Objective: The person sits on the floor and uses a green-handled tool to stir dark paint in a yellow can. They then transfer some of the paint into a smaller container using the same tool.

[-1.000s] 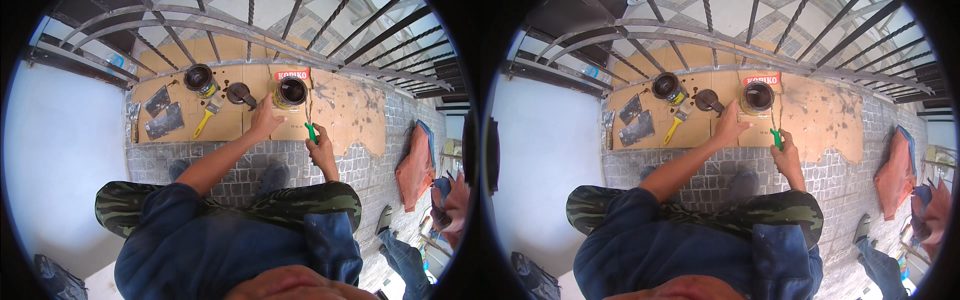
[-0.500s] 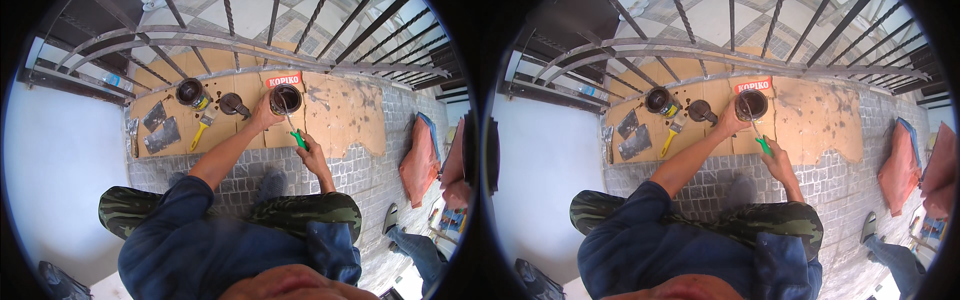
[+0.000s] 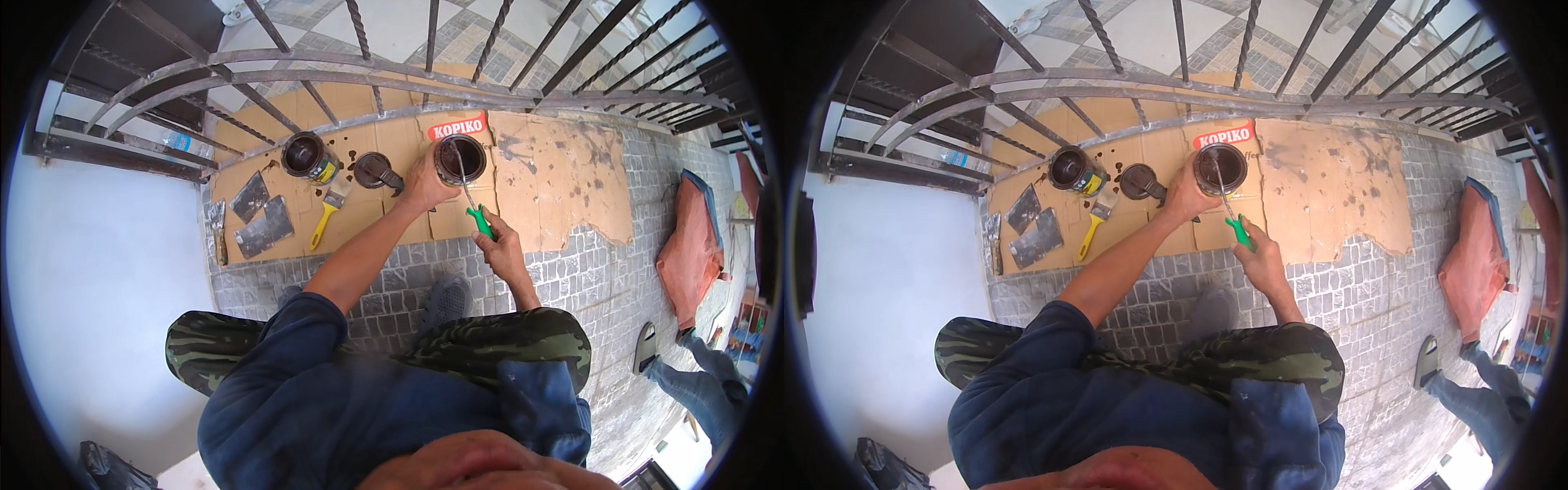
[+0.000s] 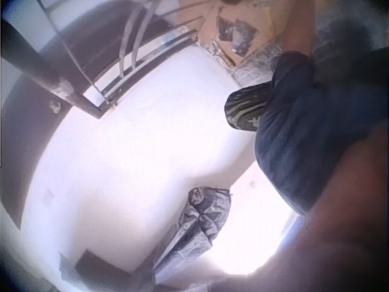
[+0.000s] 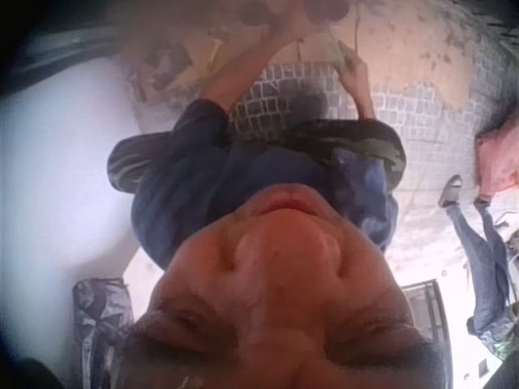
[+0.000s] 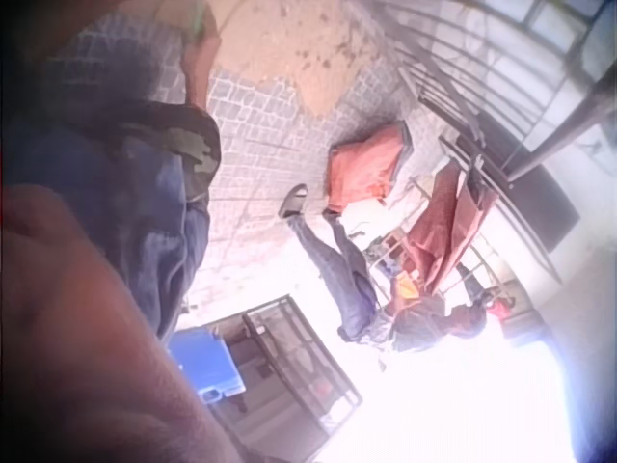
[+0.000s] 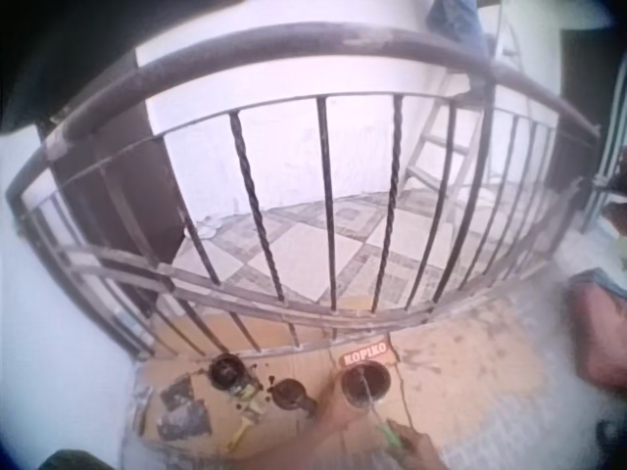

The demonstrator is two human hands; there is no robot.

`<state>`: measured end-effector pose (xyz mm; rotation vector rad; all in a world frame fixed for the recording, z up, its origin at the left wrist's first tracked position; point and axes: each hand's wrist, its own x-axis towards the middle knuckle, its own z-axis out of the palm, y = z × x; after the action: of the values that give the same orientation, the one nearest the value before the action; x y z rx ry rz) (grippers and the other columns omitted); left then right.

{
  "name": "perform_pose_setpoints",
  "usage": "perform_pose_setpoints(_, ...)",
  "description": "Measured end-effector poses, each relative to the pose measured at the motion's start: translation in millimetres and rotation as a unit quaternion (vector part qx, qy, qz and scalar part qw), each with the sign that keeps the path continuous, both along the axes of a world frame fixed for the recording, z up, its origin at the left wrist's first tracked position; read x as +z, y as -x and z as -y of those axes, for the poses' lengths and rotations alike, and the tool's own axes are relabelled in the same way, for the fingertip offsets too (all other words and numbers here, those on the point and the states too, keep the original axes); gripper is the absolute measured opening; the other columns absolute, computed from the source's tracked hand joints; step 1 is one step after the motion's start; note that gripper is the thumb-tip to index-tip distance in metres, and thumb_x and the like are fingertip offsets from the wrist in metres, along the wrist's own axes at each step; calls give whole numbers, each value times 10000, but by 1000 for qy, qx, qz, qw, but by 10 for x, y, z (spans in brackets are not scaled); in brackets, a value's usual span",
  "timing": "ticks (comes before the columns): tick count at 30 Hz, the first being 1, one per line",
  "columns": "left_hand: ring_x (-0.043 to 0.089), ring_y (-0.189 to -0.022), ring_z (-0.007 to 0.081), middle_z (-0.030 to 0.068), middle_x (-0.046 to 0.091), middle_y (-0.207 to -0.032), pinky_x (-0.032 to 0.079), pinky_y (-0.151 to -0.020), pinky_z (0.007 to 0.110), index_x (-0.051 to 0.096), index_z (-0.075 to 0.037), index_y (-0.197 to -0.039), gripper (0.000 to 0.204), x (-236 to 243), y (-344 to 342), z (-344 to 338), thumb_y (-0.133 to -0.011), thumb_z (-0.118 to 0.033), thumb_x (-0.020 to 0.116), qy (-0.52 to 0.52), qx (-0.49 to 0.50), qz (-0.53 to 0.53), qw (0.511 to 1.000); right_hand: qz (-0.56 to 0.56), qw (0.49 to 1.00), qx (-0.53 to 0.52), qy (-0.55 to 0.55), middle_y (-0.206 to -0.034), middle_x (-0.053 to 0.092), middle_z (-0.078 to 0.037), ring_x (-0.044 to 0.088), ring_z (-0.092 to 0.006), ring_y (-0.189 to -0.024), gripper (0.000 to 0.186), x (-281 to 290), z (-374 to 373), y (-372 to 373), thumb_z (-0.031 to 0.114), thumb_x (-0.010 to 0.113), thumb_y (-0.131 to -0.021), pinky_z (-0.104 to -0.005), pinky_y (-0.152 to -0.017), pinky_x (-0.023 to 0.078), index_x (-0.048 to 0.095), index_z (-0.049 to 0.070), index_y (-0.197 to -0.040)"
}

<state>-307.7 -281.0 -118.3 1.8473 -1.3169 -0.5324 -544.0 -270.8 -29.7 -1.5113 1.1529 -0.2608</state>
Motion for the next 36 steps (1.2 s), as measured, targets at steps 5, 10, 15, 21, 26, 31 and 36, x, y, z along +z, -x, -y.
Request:
perform_pose_setpoints(5,615,-1177,392,205,646,-1233,505,-1002,471,407,-57,-1435,992,-27,-41,-37,-606,-286,901,7,8,10,1000,-10,992,37,117,-1283,655,-270,659,-321,-1188,566,21,-60,169,97,701,-878,-362,-1013,483,545,-47,-1403)
perform_pose_setpoints(10,638,-1136,399,208,665,-1189,524,-969,478,409,-58,-1433,1015,-29,6,-38,-579,-274,913,-28,16,15,999,10,997,30,67,-1252,665,-260,661,-301,-1146,576,-83,-32,41,99,694,-888,-363,-985,491,526,-42,-1420)
perform_pose_setpoints(15,600,-1181,402,207,633,-1242,482,-1021,487,397,-60,-1437,1018,51,5,-68,-582,-274,908,3,-9,12,1000,-34,999,-37,-5,-911,687,-152,655,-191,-665,552,95,-54,5,110,667,-916,-330,-627,533,513,-34,-1426)
perform_pose_setpoints(21,486,-1295,410,224,495,-1372,404,-1096,494,374,-13,-1419,984,101,45,5,-613,-268,879,80,-46,148,985,17,993,-78,-82,-745,576,-75,548,-140,-512,537,232,-194,164,149,598,-962,-312,-472,445,449,-19,-1450)
perform_pose_setpoints(26,454,-1318,409,231,468,-1381,375,-1100,510,368,10,-1414,967,215,-50,18,-640,-295,861,57,-56,225,971,67,988,-115,-80,-737,583,-77,551,-159,-528,493,-155,-560,88,160,559,-996,-334,-489,447,425,13,-1447)
perform_pose_setpoints(31,463,-1305,369,210,490,-1381,342,-1059,509,360,16,-1425,1020,380,-86,19,-617,-340,871,56,-87,334,937,102,981,-149,-69,-746,600,-97,567,-161,-612,448,-470,-698,-26,161,560,-1009,-356,-550,452,429,40,-1420)
perform_pose_setpoints(36,490,-1268,348,185,514,-1375,339,-1019,490,378,13,-1412,1021,472,-114,92,-597,-344,878,16,-69,319,945,87,988,-121,28,-756,611,-185,627,-301,-653,441,-534,-823,-110,136,544,-1009,-422,-588,468,406,23,-1413)
